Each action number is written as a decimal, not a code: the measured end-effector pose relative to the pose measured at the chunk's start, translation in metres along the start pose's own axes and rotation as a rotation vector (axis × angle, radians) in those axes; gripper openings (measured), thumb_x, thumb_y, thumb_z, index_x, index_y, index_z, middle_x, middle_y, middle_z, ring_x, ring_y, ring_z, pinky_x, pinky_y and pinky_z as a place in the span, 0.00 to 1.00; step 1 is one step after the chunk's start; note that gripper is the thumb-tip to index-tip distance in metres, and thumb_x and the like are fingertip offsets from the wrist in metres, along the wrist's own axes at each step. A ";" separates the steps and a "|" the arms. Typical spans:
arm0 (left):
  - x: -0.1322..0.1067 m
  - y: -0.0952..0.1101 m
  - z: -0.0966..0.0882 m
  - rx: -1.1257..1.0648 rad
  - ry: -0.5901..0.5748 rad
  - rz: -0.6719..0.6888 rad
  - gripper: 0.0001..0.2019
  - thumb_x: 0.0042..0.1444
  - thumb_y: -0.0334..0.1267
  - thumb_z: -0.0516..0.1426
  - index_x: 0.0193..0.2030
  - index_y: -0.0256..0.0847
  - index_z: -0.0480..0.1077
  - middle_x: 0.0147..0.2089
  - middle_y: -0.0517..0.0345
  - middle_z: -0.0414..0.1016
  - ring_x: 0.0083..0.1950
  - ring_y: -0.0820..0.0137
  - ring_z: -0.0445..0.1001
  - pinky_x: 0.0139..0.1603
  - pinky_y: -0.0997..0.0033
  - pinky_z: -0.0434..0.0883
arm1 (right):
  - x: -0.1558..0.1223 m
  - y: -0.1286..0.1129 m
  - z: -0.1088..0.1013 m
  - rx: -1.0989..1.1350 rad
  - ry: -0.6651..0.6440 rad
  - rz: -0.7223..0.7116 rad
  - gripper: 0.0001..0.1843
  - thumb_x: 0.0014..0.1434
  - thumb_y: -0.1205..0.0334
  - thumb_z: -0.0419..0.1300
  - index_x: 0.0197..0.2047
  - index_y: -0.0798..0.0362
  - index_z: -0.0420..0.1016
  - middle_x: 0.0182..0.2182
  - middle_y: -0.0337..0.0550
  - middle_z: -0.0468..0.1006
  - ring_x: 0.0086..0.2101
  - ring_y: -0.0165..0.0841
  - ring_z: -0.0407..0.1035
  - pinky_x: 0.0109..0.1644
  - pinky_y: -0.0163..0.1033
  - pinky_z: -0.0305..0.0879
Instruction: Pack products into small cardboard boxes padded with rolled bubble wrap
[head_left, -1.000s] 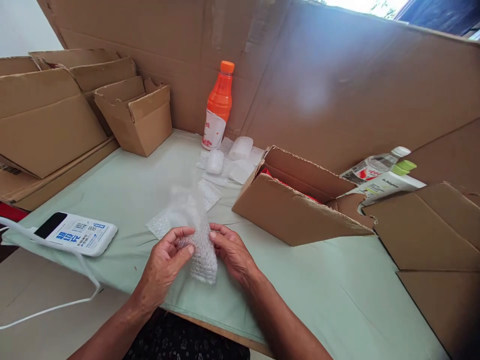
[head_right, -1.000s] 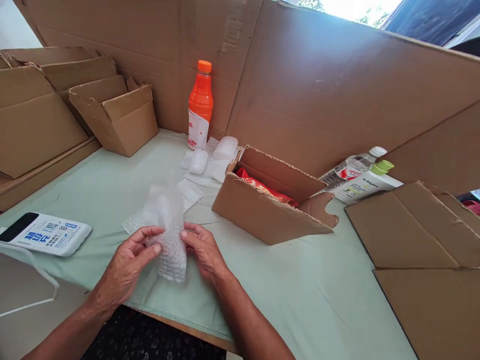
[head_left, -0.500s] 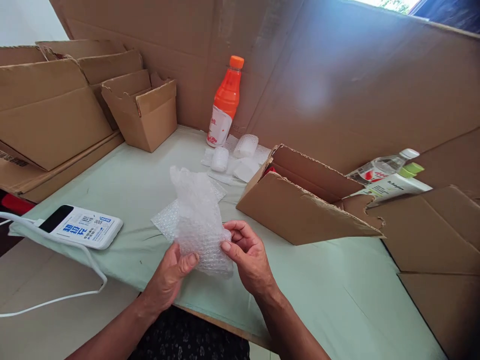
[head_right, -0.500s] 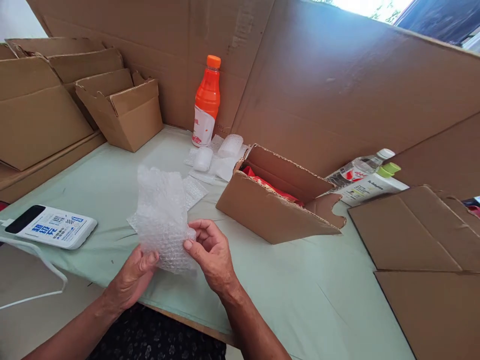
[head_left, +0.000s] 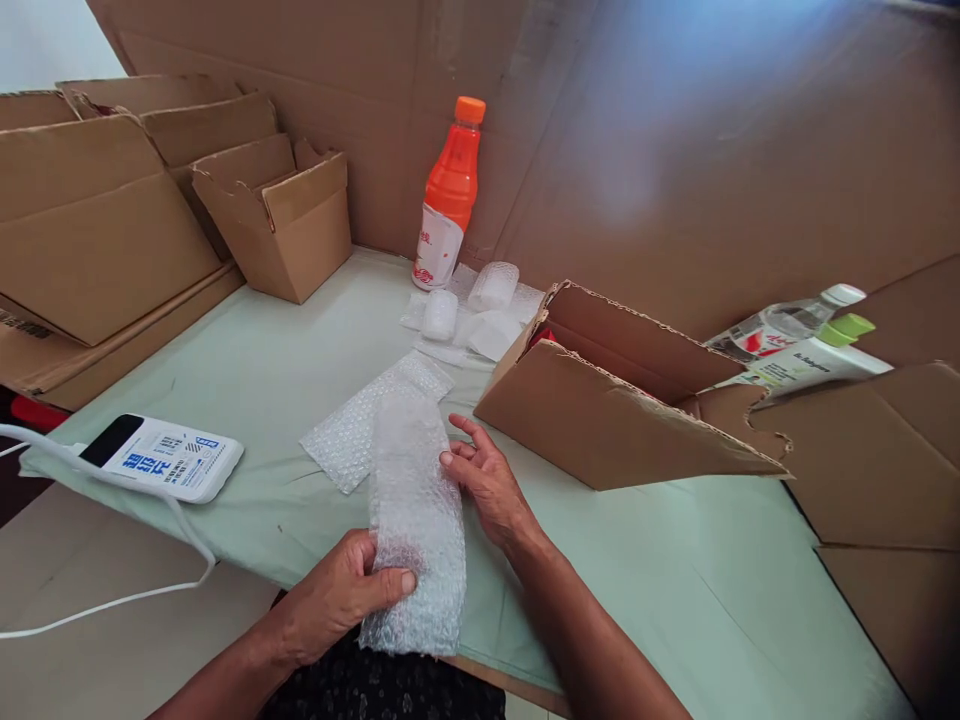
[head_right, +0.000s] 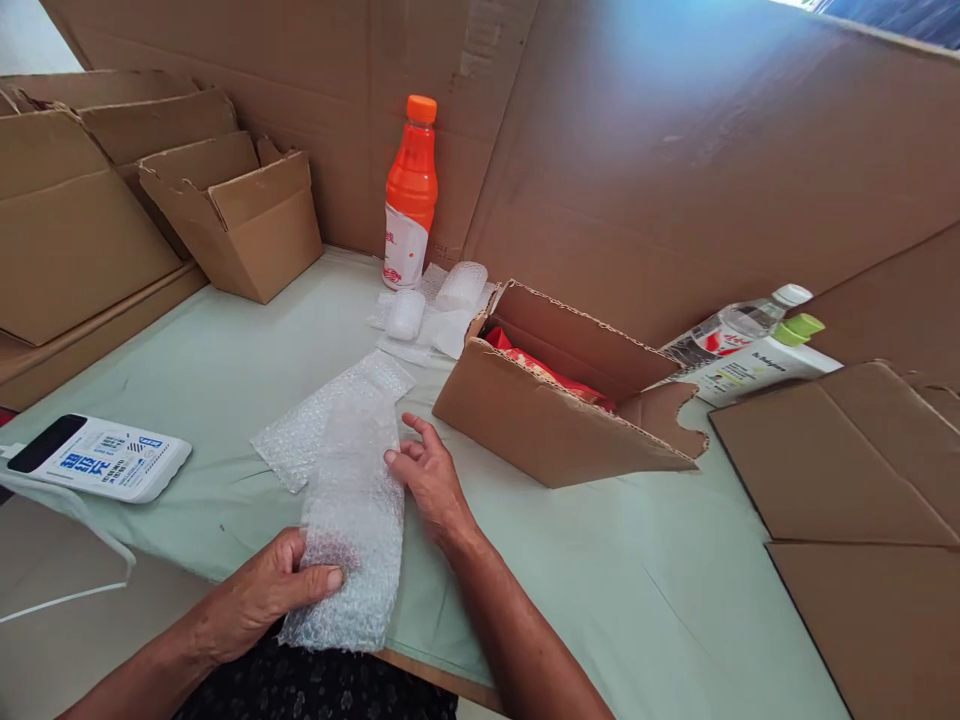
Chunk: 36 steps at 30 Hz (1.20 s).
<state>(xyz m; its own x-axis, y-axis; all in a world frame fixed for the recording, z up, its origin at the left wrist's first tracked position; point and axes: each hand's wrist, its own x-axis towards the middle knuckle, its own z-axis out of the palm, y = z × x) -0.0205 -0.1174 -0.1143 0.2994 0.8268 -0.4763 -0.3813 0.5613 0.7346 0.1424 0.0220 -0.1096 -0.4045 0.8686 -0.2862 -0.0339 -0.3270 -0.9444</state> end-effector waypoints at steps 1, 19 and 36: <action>-0.001 0.000 -0.001 0.011 -0.012 -0.008 0.26 0.49 0.55 0.69 0.45 0.35 0.78 0.36 0.54 0.77 0.35 0.71 0.70 0.37 0.73 0.68 | 0.000 0.000 0.001 -0.048 0.023 -0.082 0.34 0.54 0.53 0.67 0.63 0.46 0.66 0.37 0.40 0.76 0.32 0.32 0.69 0.34 0.37 0.65; 0.001 0.044 -0.036 0.992 0.619 0.439 0.21 0.60 0.48 0.54 0.53 0.40 0.75 0.44 0.50 0.79 0.41 0.62 0.77 0.36 0.66 0.73 | 0.010 0.012 -0.034 -0.832 0.198 -0.468 0.16 0.60 0.63 0.55 0.48 0.52 0.80 0.42 0.46 0.81 0.35 0.36 0.73 0.44 0.42 0.71; 0.060 0.106 -0.078 1.221 0.945 0.341 0.08 0.52 0.43 0.54 0.32 0.42 0.69 0.31 0.57 0.73 0.34 0.65 0.72 0.35 0.68 0.65 | 0.010 0.016 -0.037 -0.746 0.218 -0.463 0.18 0.58 0.62 0.56 0.51 0.49 0.79 0.40 0.44 0.81 0.34 0.36 0.72 0.44 0.43 0.71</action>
<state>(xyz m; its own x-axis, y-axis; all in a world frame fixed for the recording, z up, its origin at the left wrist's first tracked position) -0.1111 -0.0054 -0.1031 -0.4584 0.8887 0.0114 0.7304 0.3694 0.5745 0.1713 0.0392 -0.1338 -0.3126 0.9295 0.1959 0.4817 0.3328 -0.8107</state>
